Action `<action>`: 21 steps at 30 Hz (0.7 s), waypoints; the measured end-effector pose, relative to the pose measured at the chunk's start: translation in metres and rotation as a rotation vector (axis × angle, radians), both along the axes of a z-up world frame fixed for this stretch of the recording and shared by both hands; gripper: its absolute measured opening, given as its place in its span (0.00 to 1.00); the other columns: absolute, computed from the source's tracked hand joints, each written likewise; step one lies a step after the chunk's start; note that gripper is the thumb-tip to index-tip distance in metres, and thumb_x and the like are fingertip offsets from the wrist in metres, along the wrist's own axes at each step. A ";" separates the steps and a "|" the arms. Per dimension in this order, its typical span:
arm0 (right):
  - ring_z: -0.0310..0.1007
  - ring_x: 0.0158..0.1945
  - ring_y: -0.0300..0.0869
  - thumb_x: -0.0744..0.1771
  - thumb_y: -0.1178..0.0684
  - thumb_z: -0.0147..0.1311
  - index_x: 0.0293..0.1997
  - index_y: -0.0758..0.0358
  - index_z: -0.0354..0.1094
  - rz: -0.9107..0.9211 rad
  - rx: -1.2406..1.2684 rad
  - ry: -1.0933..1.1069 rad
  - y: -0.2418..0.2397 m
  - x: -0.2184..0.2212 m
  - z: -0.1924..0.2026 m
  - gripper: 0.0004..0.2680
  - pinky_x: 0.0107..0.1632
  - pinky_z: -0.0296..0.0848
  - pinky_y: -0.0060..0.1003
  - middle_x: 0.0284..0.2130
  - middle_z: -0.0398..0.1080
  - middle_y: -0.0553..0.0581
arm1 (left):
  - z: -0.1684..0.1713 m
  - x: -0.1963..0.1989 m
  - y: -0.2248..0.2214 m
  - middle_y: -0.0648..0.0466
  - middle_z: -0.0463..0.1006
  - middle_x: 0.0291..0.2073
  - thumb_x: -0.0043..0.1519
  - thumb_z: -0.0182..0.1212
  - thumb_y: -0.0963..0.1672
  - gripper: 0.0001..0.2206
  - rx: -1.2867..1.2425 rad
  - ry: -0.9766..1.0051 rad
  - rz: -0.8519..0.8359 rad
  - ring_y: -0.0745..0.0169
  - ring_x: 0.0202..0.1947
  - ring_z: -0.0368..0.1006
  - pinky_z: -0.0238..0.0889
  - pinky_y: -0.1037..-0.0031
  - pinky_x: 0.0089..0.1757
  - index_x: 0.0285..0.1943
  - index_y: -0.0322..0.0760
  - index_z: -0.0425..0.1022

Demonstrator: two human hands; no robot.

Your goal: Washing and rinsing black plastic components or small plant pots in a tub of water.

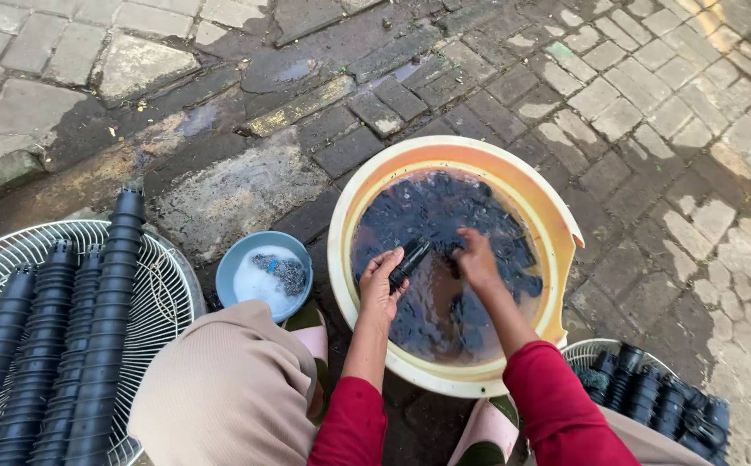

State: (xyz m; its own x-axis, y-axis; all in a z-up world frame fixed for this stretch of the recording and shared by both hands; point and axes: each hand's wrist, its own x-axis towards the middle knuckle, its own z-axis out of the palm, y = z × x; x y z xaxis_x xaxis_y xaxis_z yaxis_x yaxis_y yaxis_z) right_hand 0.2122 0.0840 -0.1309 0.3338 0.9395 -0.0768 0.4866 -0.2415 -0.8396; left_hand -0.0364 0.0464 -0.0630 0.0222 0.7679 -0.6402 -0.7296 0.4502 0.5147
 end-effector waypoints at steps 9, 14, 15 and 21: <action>0.71 0.50 0.62 0.59 0.45 0.55 0.58 0.59 0.68 0.367 -0.208 -0.652 -0.040 -0.001 -0.056 0.22 0.51 0.71 0.55 0.48 0.72 0.68 | -0.009 0.000 0.010 0.60 0.77 0.31 0.49 0.78 0.46 0.15 -0.147 -0.078 0.037 0.69 0.28 0.74 0.69 0.75 0.26 0.37 0.45 0.73; 0.73 0.40 0.50 0.72 0.43 0.48 0.60 0.62 0.67 0.219 -0.774 0.525 -0.071 0.021 -0.016 0.15 0.42 0.70 0.46 0.37 0.71 0.58 | -0.017 0.001 0.003 0.55 0.76 0.28 0.49 0.79 0.48 0.17 -0.140 -0.037 0.035 0.66 0.24 0.72 0.67 0.75 0.25 0.38 0.45 0.73; 0.73 0.40 0.50 0.72 0.43 0.48 0.60 0.62 0.67 0.220 -0.766 0.522 -0.070 0.028 -0.013 0.15 0.42 0.70 0.46 0.37 0.71 0.58 | -0.015 0.002 0.003 0.55 0.76 0.28 0.49 0.79 0.48 0.17 -0.132 -0.040 0.035 0.66 0.24 0.72 0.67 0.75 0.25 0.38 0.45 0.73; 0.76 0.49 0.53 0.71 0.40 0.44 0.57 0.62 0.65 0.006 -0.244 1.170 -0.060 0.004 0.074 0.16 0.51 0.78 0.46 0.49 0.74 0.68 | -0.009 0.018 -0.010 0.54 0.76 0.27 0.49 0.79 0.48 0.16 -0.131 0.023 -0.083 0.65 0.23 0.71 0.68 0.75 0.24 0.37 0.45 0.73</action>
State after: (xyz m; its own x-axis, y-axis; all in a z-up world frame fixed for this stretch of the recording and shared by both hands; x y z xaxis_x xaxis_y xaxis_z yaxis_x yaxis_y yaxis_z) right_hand 0.2157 0.0240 -0.0569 -0.0617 0.8594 -0.5076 -0.5407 -0.4562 -0.7068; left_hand -0.0184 0.0363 -0.0717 0.0661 0.6738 -0.7360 -0.6759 0.5728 0.4637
